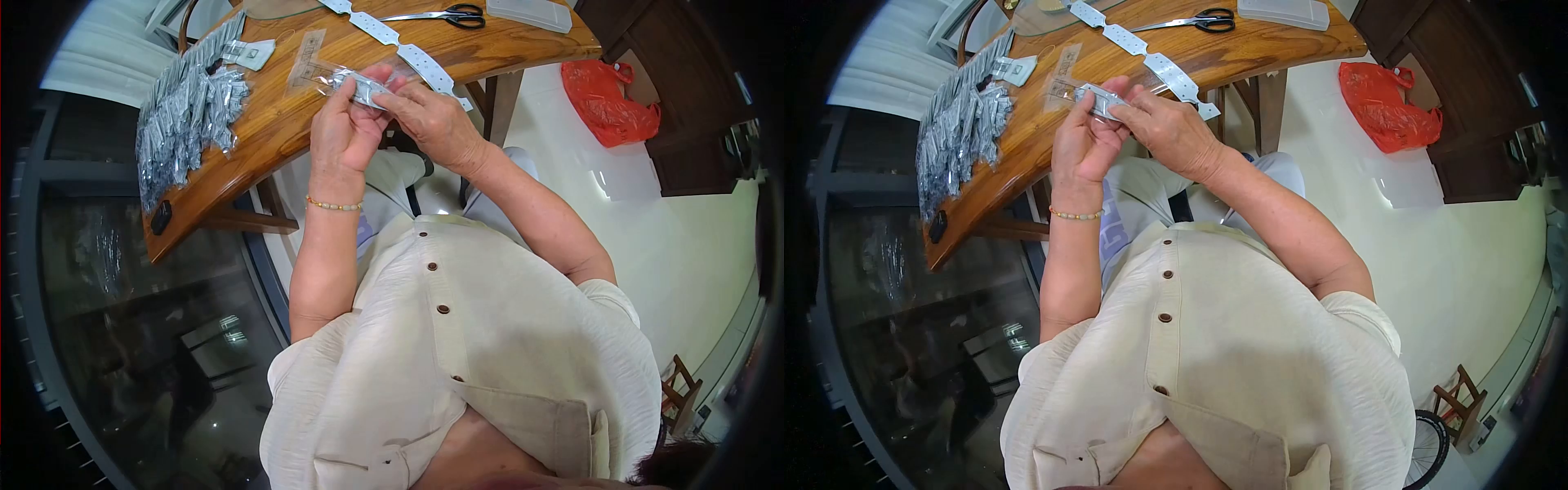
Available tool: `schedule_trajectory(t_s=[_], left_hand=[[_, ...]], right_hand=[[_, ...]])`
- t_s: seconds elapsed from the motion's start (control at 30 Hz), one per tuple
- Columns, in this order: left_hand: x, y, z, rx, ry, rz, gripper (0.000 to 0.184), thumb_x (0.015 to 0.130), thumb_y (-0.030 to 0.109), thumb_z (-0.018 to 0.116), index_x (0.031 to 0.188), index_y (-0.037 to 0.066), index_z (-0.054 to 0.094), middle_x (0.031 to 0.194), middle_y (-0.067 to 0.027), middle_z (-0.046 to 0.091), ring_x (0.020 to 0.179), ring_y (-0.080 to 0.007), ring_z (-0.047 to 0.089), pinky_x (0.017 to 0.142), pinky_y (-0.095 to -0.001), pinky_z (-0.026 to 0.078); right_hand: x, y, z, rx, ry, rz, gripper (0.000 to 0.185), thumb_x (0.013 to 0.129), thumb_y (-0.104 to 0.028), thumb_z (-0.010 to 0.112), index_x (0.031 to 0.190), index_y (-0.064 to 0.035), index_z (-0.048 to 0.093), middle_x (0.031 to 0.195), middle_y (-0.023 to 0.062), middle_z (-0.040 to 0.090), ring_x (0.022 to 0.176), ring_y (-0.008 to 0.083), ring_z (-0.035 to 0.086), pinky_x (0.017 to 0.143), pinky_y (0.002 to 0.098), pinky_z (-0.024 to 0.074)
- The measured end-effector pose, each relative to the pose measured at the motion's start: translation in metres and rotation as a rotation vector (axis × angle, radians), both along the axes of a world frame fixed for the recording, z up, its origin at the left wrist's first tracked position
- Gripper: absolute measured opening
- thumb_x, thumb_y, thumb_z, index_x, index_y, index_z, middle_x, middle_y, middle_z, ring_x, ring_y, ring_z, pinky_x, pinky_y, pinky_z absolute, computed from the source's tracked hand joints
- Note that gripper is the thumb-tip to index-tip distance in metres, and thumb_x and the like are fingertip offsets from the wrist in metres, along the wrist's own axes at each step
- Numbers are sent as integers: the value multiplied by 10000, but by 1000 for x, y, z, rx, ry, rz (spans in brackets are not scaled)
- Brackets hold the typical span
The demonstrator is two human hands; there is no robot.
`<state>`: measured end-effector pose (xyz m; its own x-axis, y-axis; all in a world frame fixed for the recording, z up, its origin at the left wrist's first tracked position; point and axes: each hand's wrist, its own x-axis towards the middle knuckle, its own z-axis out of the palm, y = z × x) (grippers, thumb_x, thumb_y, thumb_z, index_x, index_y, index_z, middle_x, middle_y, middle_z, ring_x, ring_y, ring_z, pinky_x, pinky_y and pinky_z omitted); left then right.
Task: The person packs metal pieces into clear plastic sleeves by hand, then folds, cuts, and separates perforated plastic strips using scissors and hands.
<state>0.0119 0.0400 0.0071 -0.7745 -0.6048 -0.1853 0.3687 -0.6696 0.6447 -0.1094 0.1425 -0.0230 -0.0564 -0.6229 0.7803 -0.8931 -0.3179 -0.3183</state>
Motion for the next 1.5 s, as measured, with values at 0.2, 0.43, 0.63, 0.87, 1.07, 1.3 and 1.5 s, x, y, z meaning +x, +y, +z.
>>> schedule_trajectory(t_s=[0.2, 0.43, 0.63, 0.87, 1.07, 1.3, 1.5], left_hand=[[14, 9, -7, -49, -69, -173, 440, 1018, 269, 427, 1309, -57, 486, 1305, -176, 575, 1190, -296, 562, 1010, -455, 449], [16, -16, -11, 116, 165, -58, 346, 1008, 247, 471, 1212, -23, 538, 1215, -177, 620, 1223, -417, 521, 1016, -511, 448], [-2, -2, -18, 145, 278, -3, 233, 1013, 208, 456, 1023, 16, 585, 1195, -192, 622, 1220, -441, 513, 1032, -535, 438], [-5, 37, -25, 128, 220, -99, 277, 1007, 230, 448, 1077, -2, 580, 1266, -228, 577, 1237, -423, 500, 1084, -489, 399], [17, 21, -10, 123, 128, -74, 427, 990, 303, 485, 1239, -41, 529, 1299, -204, 561, 1241, -415, 496, 1065, -495, 406], [12, -2, -21, 100, 186, -90, 400, 1009, 302, 459, 1221, -29, 536, 1215, -191, 614, 1216, -422, 519, 1028, -521, 439], [1, 22, -22, 10, 189, -126, 373, 1017, 277, 430, 1157, -33, 584, 1248, -225, 595, 1235, -427, 507, 1069, -498, 413]], right_hand=[[8, 7, -8, -60, -60, 28, 432, 745, -10, 661, 1167, -92, 617, 900, 83, 619, 773, 250, 668, 605, 330, 569], [16, 17, -1, -26, -78, 40, 416, 747, 23, 668, 1148, -85, 634, 898, 90, 636, 766, 244, 659, 628, 325, 566], [16, 12, -7, -88, -96, 15, 368, 735, 17, 662, 1093, -67, 647, 893, 83, 632, 761, 245, 660, 623, 326, 565], [17, 19, -14, -70, -129, 25, 357, 788, -3, 693, 1137, -45, 633, 949, 124, 662, 833, 282, 658, 688, 341, 558], [18, 23, -7, -39, -149, 67, 357, 780, 30, 685, 1126, -49, 642, 929, 123, 662, 820, 273, 658, 669, 333, 553], [18, 18, -10, -56, -123, 46, 430, 679, 33, 683, 1095, -64, 638, 919, 99, 646, 783, 262, 667, 652, 338, 573], [17, 19, -14, -117, -115, 35, 344, 723, 9, 674, 1061, -41, 641, 913, 103, 646, 786, 265, 664, 648, 339, 571]])
